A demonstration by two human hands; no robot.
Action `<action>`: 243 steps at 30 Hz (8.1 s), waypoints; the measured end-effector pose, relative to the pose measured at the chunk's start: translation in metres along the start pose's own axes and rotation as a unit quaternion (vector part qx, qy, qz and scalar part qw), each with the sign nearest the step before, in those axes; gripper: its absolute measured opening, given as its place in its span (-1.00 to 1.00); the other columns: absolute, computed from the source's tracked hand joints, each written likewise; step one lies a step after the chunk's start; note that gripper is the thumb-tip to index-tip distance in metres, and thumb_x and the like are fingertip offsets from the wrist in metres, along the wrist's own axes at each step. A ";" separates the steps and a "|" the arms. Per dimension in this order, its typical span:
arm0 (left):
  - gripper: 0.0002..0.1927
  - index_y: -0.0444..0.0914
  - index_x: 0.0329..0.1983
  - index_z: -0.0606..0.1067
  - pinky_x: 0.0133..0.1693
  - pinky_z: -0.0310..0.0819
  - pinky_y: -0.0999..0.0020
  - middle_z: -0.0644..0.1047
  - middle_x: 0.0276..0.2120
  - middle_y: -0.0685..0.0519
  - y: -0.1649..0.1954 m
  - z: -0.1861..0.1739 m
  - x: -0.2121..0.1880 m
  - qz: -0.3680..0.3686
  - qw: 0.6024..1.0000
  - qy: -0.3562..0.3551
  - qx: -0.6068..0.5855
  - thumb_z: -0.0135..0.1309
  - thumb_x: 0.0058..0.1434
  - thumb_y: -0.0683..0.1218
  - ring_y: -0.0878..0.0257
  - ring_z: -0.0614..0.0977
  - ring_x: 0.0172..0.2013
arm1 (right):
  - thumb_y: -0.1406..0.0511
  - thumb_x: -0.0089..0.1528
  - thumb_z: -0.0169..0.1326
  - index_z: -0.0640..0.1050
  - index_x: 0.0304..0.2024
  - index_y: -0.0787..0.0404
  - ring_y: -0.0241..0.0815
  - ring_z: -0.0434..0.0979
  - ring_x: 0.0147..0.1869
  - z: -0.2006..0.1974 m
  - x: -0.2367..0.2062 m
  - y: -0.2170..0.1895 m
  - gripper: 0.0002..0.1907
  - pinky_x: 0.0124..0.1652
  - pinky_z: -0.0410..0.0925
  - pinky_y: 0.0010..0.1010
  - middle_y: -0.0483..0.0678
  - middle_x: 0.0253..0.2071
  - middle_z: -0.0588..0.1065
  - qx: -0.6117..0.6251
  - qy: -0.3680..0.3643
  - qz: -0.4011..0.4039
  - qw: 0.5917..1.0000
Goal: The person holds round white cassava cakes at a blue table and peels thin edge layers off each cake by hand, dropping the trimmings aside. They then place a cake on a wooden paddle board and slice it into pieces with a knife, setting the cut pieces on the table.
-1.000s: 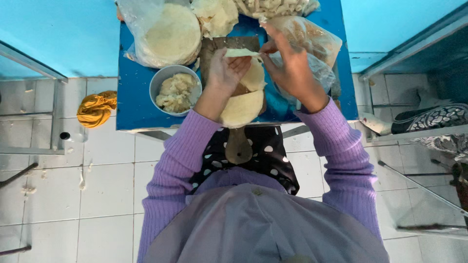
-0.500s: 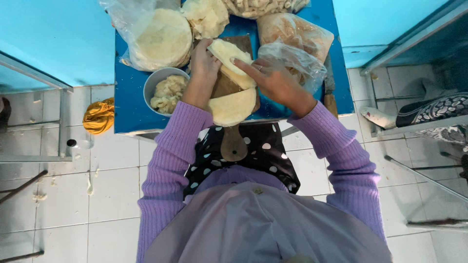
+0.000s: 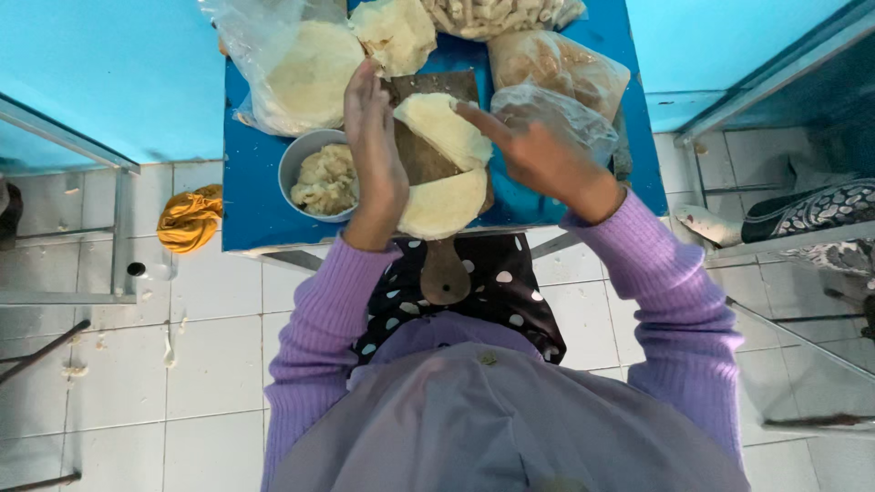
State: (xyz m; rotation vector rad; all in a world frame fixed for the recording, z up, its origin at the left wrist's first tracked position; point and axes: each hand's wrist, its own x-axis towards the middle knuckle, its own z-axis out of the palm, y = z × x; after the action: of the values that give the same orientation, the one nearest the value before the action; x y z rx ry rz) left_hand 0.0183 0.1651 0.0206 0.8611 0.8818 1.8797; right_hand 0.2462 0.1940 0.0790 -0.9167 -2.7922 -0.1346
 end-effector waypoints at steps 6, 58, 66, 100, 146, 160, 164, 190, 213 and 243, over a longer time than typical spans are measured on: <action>-0.48 -0.20 0.53 0.17 0.58 -0.03 -0.04 0.12 0.58 -0.09 0.053 -0.011 -0.074 0.086 0.995 -0.016 0.052 -0.17 0.54 -0.06 0.02 0.13 0.60 | 0.52 0.37 0.03 0.28 0.46 0.21 0.08 0.54 -0.46 0.001 0.051 0.009 -0.40 -0.45 0.37 -0.13 0.15 -0.47 0.48 0.115 0.093 -0.066 0.987; -0.58 -0.32 0.36 0.31 0.46 0.16 0.11 0.26 0.45 -0.15 0.028 -0.048 -0.146 0.040 0.990 -0.042 0.126 -0.17 0.44 -0.29 0.04 0.29 0.48 | 0.50 0.09 0.11 0.03 0.57 -0.02 0.29 0.57 -0.17 0.074 0.128 0.025 0.04 -0.22 0.37 0.00 0.29 -0.31 0.53 0.200 -0.175 0.017 0.964; -0.59 -0.32 0.33 0.33 0.47 0.15 0.15 0.30 0.42 -0.13 0.028 -0.046 -0.142 0.041 0.990 -0.064 0.123 -0.16 0.43 -0.31 0.06 0.32 0.46 | 0.51 0.05 0.30 0.08 0.54 0.08 0.22 0.52 0.16 0.045 0.117 0.041 0.08 -0.09 0.46 -0.08 0.34 0.17 0.47 0.248 -0.026 -0.140 0.958; -0.72 -0.32 -0.02 0.48 -0.09 0.48 0.07 0.53 -0.15 -0.13 0.033 -0.032 -0.068 0.173 0.835 -0.132 0.504 0.19 0.22 -0.21 -0.11 0.61 -0.10 | 0.51 0.22 0.24 -0.09 0.58 0.21 -0.15 0.63 0.13 0.087 -0.030 -0.023 0.04 0.00 0.56 -0.36 0.08 0.13 0.50 0.660 0.158 0.182 0.711; -0.90 -0.31 -0.24 0.53 -0.10 0.36 0.02 0.46 -0.22 -0.07 0.060 -0.021 -0.076 0.220 0.709 -0.198 0.640 0.10 0.17 -0.24 -0.06 0.49 -0.11 | 0.51 0.24 0.21 0.43 0.18 0.16 0.04 0.58 0.03 0.047 -0.030 -0.049 -0.52 0.02 0.44 -0.20 0.01 -0.09 0.58 0.260 0.252 0.045 0.931; -0.91 -0.27 -0.22 0.48 -0.04 0.27 0.04 0.45 -0.25 -0.05 0.060 -0.020 -0.074 0.205 0.700 -0.202 0.654 0.12 0.24 -0.18 -0.02 0.46 -0.13 | 0.54 0.21 0.21 0.49 0.24 0.26 -0.04 0.60 -0.10 0.047 -0.030 -0.048 -0.47 -0.08 0.45 -0.24 -0.02 -0.24 0.55 0.310 0.214 0.100 0.921; -0.94 -0.28 -0.22 0.47 -0.06 0.27 0.04 0.45 -0.27 -0.05 0.057 -0.020 -0.073 0.190 0.689 -0.196 0.672 0.10 0.29 -0.19 -0.02 0.47 -0.14 | 0.53 0.22 0.22 0.49 0.23 0.25 -0.01 0.61 -0.06 0.047 -0.027 -0.047 -0.49 -0.04 0.45 -0.23 -0.03 -0.24 0.56 0.282 0.232 0.092 0.926; -0.71 -0.41 -0.03 0.51 0.10 0.30 -0.10 0.52 -0.09 -0.22 0.039 -0.025 -0.056 0.216 0.699 -0.266 0.627 0.09 0.28 -0.11 -0.15 0.51 -0.01 | 0.35 0.36 0.09 0.34 0.33 0.15 0.19 0.46 0.29 0.044 -0.016 -0.035 -0.51 0.21 0.30 -0.09 0.21 0.26 0.46 0.295 0.093 -0.006 0.951; -0.65 -0.32 -0.06 0.35 0.21 0.12 -0.38 0.57 -0.36 -0.16 0.064 -0.012 -0.057 0.056 0.687 -0.392 0.610 0.13 0.21 -0.04 -0.14 0.57 -0.12 | 0.43 0.04 0.31 0.06 0.54 0.07 0.01 0.57 -0.01 0.023 -0.017 -0.041 0.09 -0.02 0.42 -0.21 0.03 -0.09 0.50 0.367 -0.017 0.024 0.930; -0.46 -0.29 0.34 0.35 0.24 0.22 -0.24 0.31 0.37 -0.24 -0.028 0.002 -0.033 0.293 0.649 -0.266 0.650 0.07 0.38 0.03 -0.21 0.36 0.35 | 0.48 0.26 0.23 0.20 0.49 0.16 0.16 0.56 0.26 -0.022 -0.004 -0.029 -0.20 0.13 0.42 -0.19 0.09 0.12 0.58 0.269 0.190 0.090 0.940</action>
State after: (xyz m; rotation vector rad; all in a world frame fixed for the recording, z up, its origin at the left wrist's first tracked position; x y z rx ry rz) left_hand 0.0445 0.1468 -0.0088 2.6633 1.6574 0.9701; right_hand 0.2353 0.1648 0.0988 -0.8783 -2.1982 0.4155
